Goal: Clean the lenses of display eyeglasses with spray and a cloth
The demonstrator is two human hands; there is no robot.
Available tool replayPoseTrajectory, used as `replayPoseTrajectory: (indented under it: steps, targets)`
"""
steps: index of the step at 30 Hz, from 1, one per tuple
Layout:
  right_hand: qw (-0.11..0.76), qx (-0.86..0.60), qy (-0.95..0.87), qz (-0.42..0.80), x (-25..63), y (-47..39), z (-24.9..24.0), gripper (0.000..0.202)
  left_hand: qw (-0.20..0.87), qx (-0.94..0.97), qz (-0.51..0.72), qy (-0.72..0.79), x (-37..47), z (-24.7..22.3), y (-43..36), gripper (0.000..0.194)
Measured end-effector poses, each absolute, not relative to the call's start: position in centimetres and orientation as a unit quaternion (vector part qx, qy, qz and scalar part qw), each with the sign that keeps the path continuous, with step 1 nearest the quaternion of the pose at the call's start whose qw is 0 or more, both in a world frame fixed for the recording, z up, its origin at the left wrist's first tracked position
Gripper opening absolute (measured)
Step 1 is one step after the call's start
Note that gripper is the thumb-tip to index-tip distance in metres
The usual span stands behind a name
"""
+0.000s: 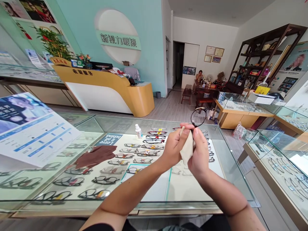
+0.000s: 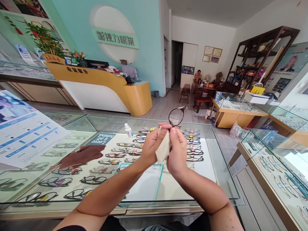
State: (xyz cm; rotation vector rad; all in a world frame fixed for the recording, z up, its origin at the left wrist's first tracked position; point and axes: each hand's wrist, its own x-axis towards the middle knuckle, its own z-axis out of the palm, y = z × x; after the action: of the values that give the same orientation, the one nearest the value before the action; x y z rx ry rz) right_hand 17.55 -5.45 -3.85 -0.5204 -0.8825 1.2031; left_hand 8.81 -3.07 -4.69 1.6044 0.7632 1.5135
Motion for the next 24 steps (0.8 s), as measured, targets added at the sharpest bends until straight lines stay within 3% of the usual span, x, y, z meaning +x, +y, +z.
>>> replayPoseTrajectory:
  steps: [5, 8, 17, 24]
  targets:
    - [0.678, -0.242, -0.422, 0.551, 19.4, -4.0, -3.2, 0.029, 0.466, 0.648, 0.526, 0.295, 6.5, -2.8, -2.0, 0.071]
    - [0.672, -0.251, -0.485, 0.5, 20.4, -3.5, -2.8, 0.031, 0.49, 0.605, 0.545, 0.312, 5.5, -2.7, -1.3, 0.07]
    - [0.52, -0.305, -0.675, 0.426, 22.4, -1.9, -2.6, 0.036, 0.478, 0.537, 0.624, 0.307, 5.1, -2.9, -0.5, 0.07]
    - [0.492, -0.285, -0.678, 0.467, 22.9, -1.7, -2.3, 0.043, 0.516, 0.64, 0.514, 0.245, 4.3, -1.5, -0.7, 0.056]
